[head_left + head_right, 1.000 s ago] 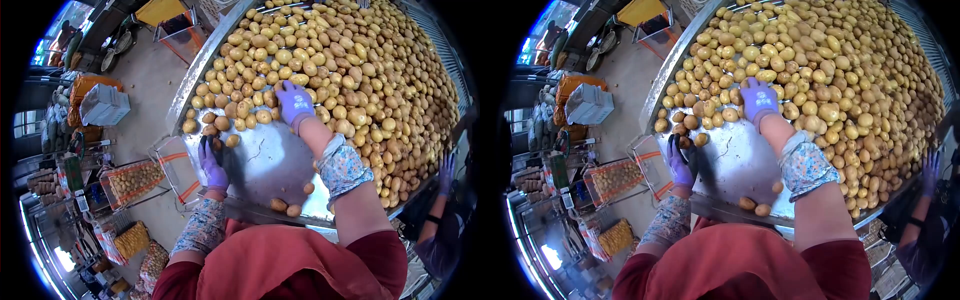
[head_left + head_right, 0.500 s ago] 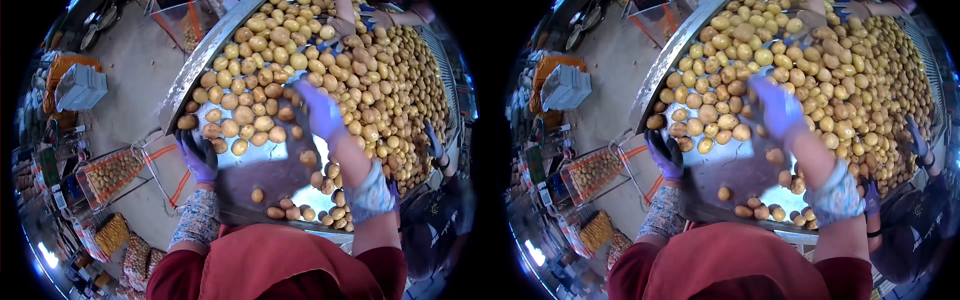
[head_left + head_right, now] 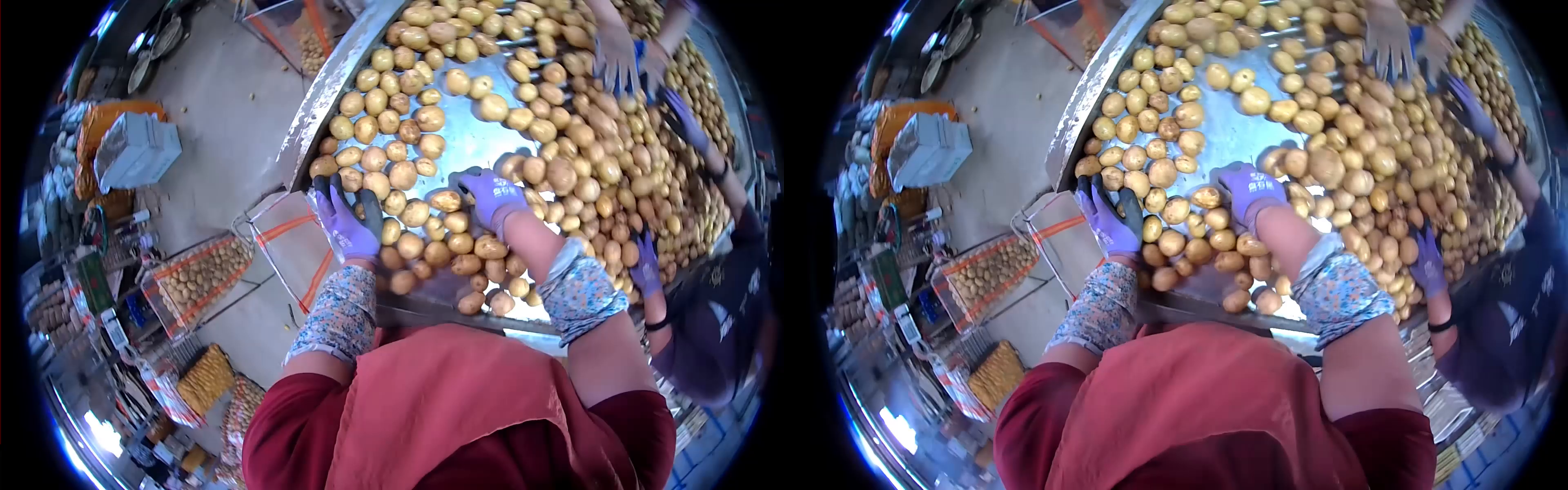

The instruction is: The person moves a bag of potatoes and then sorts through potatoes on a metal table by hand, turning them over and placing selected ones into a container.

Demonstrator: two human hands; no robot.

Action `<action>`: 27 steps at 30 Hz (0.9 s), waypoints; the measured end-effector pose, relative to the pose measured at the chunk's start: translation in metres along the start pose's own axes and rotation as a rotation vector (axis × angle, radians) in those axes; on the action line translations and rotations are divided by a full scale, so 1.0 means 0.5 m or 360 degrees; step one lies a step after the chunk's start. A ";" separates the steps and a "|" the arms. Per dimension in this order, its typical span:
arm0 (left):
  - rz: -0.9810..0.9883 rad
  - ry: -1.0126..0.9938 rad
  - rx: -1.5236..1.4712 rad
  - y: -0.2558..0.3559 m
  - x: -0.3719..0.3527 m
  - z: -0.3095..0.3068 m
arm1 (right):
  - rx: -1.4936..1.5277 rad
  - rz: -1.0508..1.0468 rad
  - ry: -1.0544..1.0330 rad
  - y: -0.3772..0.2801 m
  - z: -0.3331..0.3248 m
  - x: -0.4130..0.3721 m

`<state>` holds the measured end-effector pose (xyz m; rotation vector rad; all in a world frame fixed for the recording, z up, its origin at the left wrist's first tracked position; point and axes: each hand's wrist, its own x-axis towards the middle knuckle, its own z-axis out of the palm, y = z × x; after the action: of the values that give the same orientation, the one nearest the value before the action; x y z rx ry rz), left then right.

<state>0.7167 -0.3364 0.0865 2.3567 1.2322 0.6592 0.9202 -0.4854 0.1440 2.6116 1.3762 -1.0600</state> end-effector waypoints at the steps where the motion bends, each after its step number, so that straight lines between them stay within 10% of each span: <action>1: 0.0050 0.0005 -0.0021 -0.003 -0.003 -0.002 | 0.0144 0.0121 0.0143 -0.006 0.020 -0.028; 8: 0.1184 -0.0301 0.0484 0.045 0.055 0.023 | 0.1030 0.0261 0.1034 0.019 0.083 -0.276; 10: 0.1434 -0.0957 0.0617 0.158 0.097 0.035 | 0.2157 0.0133 0.0755 0.017 0.116 -0.398; 11: 0.1506 -0.0663 0.0581 0.129 0.103 0.063 | 0.2633 0.0067 0.0831 0.003 0.159 -0.449; 16: 0.1480 -0.1143 0.0417 0.147 0.162 0.108 | 0.4743 0.0122 0.0765 -0.112 0.358 -0.611; 19: 0.1527 -0.1256 -0.0614 0.245 0.035 0.049 | 0.4826 -0.0361 0.0945 -0.129 0.441 -0.625; 20: 0.0902 -0.1821 -0.0886 0.287 -0.056 -0.009 | 0.4841 -0.0421 0.1070 -0.130 0.446 -0.632; 23: 0.2367 -0.1970 -0.0704 0.366 -0.272 -0.111 | 0.4843 -0.0749 0.1184 -0.142 0.429 -0.656; 24: 0.2833 -0.1851 -0.0803 0.363 -0.315 -0.107 | 0.4456 -0.0603 0.1495 -0.151 0.462 -0.650; 26: 0.2691 -0.2384 -0.1034 0.384 -0.387 -0.121 | 0.2291 0.0014 0.2265 -0.172 0.476 -0.707; 27: 0.2646 -0.2431 -0.0953 0.394 -0.400 -0.147 | 0.2245 0.0234 0.2156 -0.176 0.484 -0.742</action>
<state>0.7025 -0.5993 0.2089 1.8162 -1.4114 -0.4584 0.5769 -0.7745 0.1925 4.7649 -0.0557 0.1920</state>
